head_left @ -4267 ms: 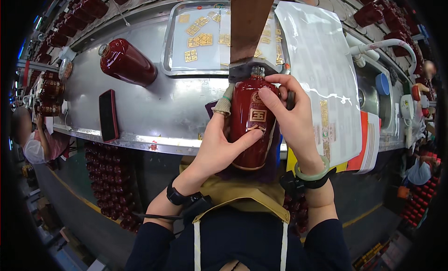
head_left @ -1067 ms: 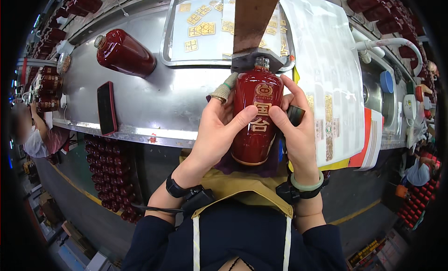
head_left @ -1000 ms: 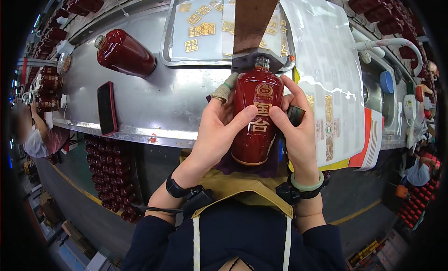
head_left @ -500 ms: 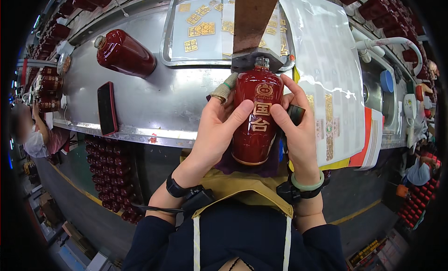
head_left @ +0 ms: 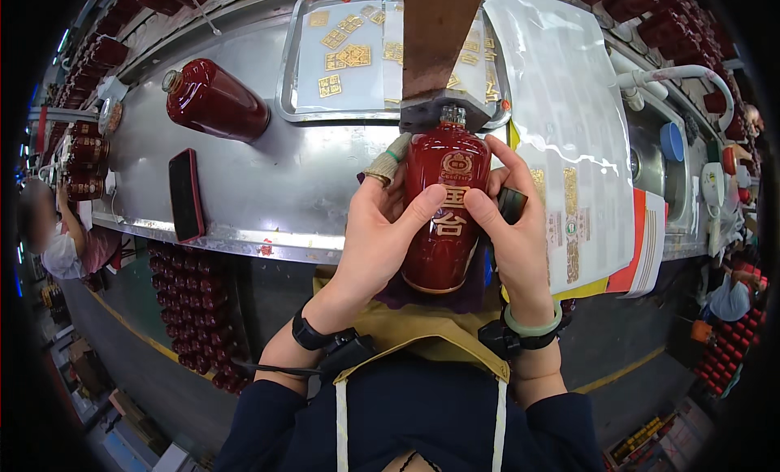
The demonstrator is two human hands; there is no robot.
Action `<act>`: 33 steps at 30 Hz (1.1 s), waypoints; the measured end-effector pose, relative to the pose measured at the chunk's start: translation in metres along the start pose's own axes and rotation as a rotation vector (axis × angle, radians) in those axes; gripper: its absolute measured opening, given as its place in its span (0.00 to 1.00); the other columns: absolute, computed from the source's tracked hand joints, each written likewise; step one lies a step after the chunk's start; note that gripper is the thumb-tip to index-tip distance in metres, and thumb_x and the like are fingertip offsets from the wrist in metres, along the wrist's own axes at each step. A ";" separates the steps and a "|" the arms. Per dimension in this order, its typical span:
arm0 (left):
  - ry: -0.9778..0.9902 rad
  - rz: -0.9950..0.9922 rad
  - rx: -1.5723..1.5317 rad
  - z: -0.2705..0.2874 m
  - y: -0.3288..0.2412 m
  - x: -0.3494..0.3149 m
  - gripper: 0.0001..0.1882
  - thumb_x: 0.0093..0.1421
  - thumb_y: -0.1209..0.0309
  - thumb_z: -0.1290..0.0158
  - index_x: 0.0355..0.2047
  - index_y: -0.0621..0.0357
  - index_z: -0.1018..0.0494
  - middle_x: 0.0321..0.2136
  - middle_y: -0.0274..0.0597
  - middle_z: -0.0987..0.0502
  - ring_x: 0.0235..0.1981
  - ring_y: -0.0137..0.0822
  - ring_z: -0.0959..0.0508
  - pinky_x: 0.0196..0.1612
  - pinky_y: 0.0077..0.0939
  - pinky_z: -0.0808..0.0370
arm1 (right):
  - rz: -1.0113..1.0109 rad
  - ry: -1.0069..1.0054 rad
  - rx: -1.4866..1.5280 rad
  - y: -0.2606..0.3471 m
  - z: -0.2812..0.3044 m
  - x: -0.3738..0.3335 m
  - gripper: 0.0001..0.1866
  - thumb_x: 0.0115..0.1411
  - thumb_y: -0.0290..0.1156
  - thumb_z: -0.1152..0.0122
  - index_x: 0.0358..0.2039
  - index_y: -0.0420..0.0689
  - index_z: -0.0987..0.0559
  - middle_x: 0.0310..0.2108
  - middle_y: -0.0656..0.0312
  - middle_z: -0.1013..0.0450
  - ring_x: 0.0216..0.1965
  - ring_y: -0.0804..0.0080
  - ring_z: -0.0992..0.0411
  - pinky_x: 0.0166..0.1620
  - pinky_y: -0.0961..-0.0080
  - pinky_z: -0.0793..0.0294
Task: Applying gold decorative labels to red liquor bottles on an assembly line.
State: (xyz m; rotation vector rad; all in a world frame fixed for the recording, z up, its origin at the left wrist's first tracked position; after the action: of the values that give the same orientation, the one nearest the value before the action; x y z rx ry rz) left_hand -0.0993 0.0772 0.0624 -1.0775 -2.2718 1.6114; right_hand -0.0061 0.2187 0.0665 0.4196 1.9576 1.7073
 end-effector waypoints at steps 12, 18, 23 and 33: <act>-0.004 0.014 0.001 0.000 0.000 0.000 0.38 0.68 0.71 0.39 0.71 0.71 0.45 0.63 0.54 0.30 0.63 0.38 0.27 0.66 0.33 0.29 | 0.002 -0.032 -0.025 0.000 -0.003 -0.001 0.35 0.63 0.29 0.28 0.67 0.38 0.32 0.35 0.73 0.39 0.35 0.86 0.41 0.40 0.89 0.39; -0.010 0.018 0.010 0.000 -0.001 0.000 0.38 0.68 0.71 0.39 0.71 0.71 0.46 0.64 0.54 0.31 0.63 0.38 0.28 0.66 0.33 0.29 | 0.006 -0.029 -0.005 -0.001 -0.002 0.000 0.35 0.63 0.29 0.27 0.67 0.38 0.32 0.35 0.73 0.39 0.36 0.86 0.41 0.40 0.88 0.39; -0.001 0.027 0.015 0.001 -0.001 0.000 0.38 0.68 0.71 0.39 0.71 0.71 0.46 0.64 0.54 0.31 0.63 0.38 0.27 0.66 0.34 0.29 | 0.004 -0.027 -0.056 0.001 -0.003 0.000 0.36 0.62 0.30 0.26 0.67 0.37 0.32 0.35 0.74 0.39 0.35 0.86 0.42 0.40 0.88 0.40; -0.011 0.022 0.013 0.001 0.000 0.000 0.38 0.68 0.72 0.39 0.71 0.70 0.45 0.64 0.54 0.31 0.63 0.38 0.27 0.66 0.34 0.28 | -0.006 -0.026 -0.025 0.002 -0.003 -0.001 0.36 0.62 0.31 0.26 0.67 0.37 0.32 0.35 0.73 0.39 0.36 0.85 0.42 0.41 0.87 0.39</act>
State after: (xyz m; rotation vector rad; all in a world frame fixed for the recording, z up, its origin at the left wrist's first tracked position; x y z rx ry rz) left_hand -0.0996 0.0762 0.0625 -1.0977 -2.2609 1.6421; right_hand -0.0077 0.2161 0.0689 0.4249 1.9148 1.7126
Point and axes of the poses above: each hand's wrist, its own x-axis towards the middle knuckle, its own z-axis out of the back of the hand, y = z × x, the point moved 3 cm from there along x, towards the middle knuckle
